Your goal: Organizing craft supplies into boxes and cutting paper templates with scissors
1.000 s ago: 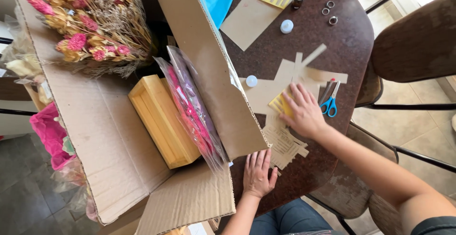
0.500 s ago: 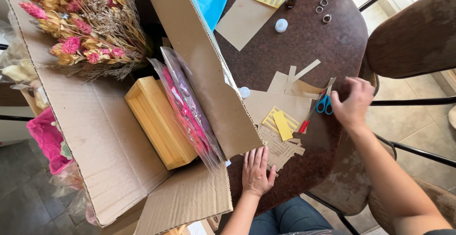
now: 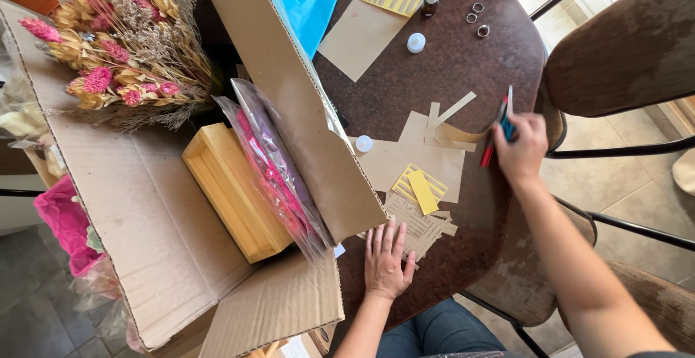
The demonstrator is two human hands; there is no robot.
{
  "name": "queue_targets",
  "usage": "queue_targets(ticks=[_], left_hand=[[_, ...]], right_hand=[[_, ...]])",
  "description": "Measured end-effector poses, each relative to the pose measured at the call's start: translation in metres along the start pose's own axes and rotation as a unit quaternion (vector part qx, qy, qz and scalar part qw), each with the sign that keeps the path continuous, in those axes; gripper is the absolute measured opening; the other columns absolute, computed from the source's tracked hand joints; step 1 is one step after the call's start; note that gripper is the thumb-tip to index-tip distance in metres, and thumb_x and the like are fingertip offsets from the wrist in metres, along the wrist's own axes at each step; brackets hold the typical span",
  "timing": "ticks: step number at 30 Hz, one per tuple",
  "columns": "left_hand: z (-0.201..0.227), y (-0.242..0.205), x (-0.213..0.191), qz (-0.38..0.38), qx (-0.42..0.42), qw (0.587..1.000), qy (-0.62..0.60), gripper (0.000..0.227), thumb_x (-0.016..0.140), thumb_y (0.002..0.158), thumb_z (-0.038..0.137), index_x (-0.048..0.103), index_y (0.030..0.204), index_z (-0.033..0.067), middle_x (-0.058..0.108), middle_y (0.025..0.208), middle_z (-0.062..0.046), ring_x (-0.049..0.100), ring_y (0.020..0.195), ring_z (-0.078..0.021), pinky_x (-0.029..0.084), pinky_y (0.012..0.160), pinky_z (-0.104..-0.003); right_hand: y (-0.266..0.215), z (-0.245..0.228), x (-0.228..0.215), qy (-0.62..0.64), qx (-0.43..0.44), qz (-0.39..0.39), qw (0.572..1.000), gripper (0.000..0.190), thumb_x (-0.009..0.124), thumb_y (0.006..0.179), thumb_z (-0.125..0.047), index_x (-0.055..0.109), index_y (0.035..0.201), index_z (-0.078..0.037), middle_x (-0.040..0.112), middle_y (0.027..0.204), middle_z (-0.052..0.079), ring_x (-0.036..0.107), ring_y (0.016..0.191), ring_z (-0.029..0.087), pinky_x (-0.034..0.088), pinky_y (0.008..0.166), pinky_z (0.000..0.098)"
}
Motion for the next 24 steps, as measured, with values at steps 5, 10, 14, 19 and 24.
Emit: queue_targets(ticks=[5,10,14,19,24], left_hand=[[0.002,-0.001,0.001,-0.002,0.0,1.0,0.004,0.059,0.049,0.101,0.041,0.049,0.152,0.0107,0.044,0.159,-0.016,0.043,0.144,-0.0379,0.032,0.118,-0.058],[0.003,-0.001,0.004,0.004,0.0,1.0,0.01,0.06,0.049,0.101,0.041,0.049,0.153,0.0119,0.043,0.16,-0.014,0.038,0.149,-0.0385,0.03,0.119,-0.057],[0.002,-0.004,0.005,0.016,0.006,1.0,0.009,0.058,0.051,0.1,0.039,0.05,0.15,0.0099,0.044,0.158,-0.015,0.038,0.148,-0.0404,0.031,0.119,-0.058],[0.003,-0.005,0.0,0.042,0.021,0.999,-0.015,0.053,0.054,0.099,0.036,0.056,0.141,0.0037,0.05,0.152,-0.019,0.041,0.145,-0.044,0.031,0.119,-0.06],[0.004,-0.004,-0.001,0.044,0.024,0.998,-0.032,0.051,0.054,0.098,0.035,0.058,0.137,0.0017,0.048,0.154,-0.019,0.037,0.148,-0.0438,0.028,0.122,-0.059]], right_hand=[[0.082,0.035,0.042,0.006,-0.055,-0.013,0.998,0.023,0.087,0.096,-0.016,0.078,0.112,-0.001,0.063,0.109,0.014,0.064,0.097,0.031,0.054,0.082,0.042],[0.107,-0.033,0.025,-0.037,-0.086,0.061,0.994,0.03,0.092,0.084,-0.01,0.076,0.11,-0.006,0.066,0.107,0.012,0.062,0.097,0.031,0.053,0.075,0.0396],[0.045,-0.096,0.04,0.11,-0.255,-0.182,0.943,0.043,0.077,0.087,-0.018,0.066,0.128,-0.012,0.062,0.133,0.013,0.054,0.125,0.038,0.042,0.104,0.0575],[-0.027,-0.095,0.033,0.001,-0.273,-0.316,0.908,0.063,0.055,0.098,-0.047,0.046,0.156,-0.022,0.036,0.167,0.011,0.025,0.158,0.033,0.018,0.128,0.0503],[-0.015,-0.131,0.019,0.079,-0.173,-0.2,0.961,0.062,0.081,0.087,-0.033,0.06,0.141,-0.011,0.058,0.149,0.012,0.049,0.144,0.035,0.038,0.115,0.0558]])
Point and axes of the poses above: each hand's wrist, its own y-axis towards the middle knuckle, its own x-axis out of the palm, z = x × y, the point moved 5 cm from there along y, towards the middle knuckle
